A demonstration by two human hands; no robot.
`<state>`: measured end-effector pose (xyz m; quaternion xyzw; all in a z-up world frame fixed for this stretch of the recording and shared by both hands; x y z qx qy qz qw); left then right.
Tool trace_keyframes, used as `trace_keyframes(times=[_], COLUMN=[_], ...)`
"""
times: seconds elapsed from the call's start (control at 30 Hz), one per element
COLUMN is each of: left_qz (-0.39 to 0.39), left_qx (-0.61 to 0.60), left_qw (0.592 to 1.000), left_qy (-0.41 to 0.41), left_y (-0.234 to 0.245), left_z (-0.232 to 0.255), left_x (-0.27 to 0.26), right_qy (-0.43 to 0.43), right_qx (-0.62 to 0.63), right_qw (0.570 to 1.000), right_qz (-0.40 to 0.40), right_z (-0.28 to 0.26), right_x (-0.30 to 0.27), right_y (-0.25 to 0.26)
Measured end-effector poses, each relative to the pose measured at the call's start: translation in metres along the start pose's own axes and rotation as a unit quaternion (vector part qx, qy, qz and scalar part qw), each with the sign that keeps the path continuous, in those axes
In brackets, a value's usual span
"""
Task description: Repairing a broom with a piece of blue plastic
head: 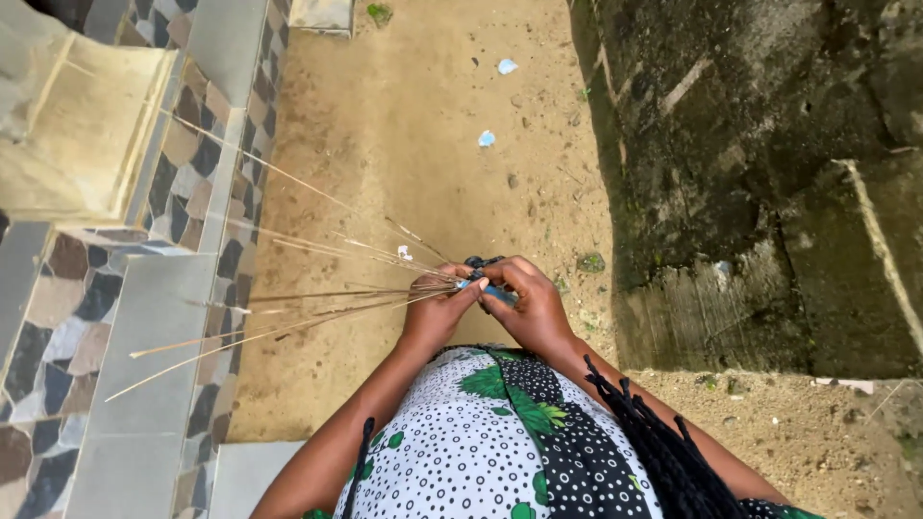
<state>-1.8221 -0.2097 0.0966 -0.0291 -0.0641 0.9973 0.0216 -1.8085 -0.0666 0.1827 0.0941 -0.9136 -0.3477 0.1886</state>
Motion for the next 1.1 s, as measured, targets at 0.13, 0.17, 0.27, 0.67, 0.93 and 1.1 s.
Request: trace_keyframes(times=[0.13,0.17,0.27,0.67,0.93,1.1], left_qz=[-0.013,-0.02,-0.04,-0.004,0.06,0.103], left_qx=[-0.041,-0.039,-0.049,0.002,-0.036,-0.032], left_qw=[0.999,0.999,0.998,1.0,0.998,0.994], left_qy=[0.003,0.005,0.018,0.027,-0.002,-0.02], left_y=[0.028,0.035,0.046,0.063,0.056,0.047], left_z=[-0.001,-0.001,0.004,0.001,0.014,0.001], left_x=[0.047,0.058,0.083,0.189,0.278,0.327], right_qy=[-0.037,-0.032,-0.044,-0.038,0.031,0.044], right_qx=[0.008,-0.001,0.011,0.043,0.056,0.047], right_qw=[0.999,0.999,0.999,0.998,0.998,0.996], right_qz=[0.021,0.027,0.031,0.002,-0.029,-0.054], right_z=[0.008,0.008,0.012,0.062,0.106,0.141], right_x=[0.049,0.059,0.083,0.184,0.283,0.33], right_y=[-0.019,-0.023,-0.034,-0.046,-0.027,-0.018])
Point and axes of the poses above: each hand's wrist, its own x-axis towards the middle knuckle, its own y-axis out of the back of the hand, z = x × y, the point moved 9 cm from there along x, towards the middle knuckle, and after that the axes turned 10 degrees about -x, right-handed, at the moved point
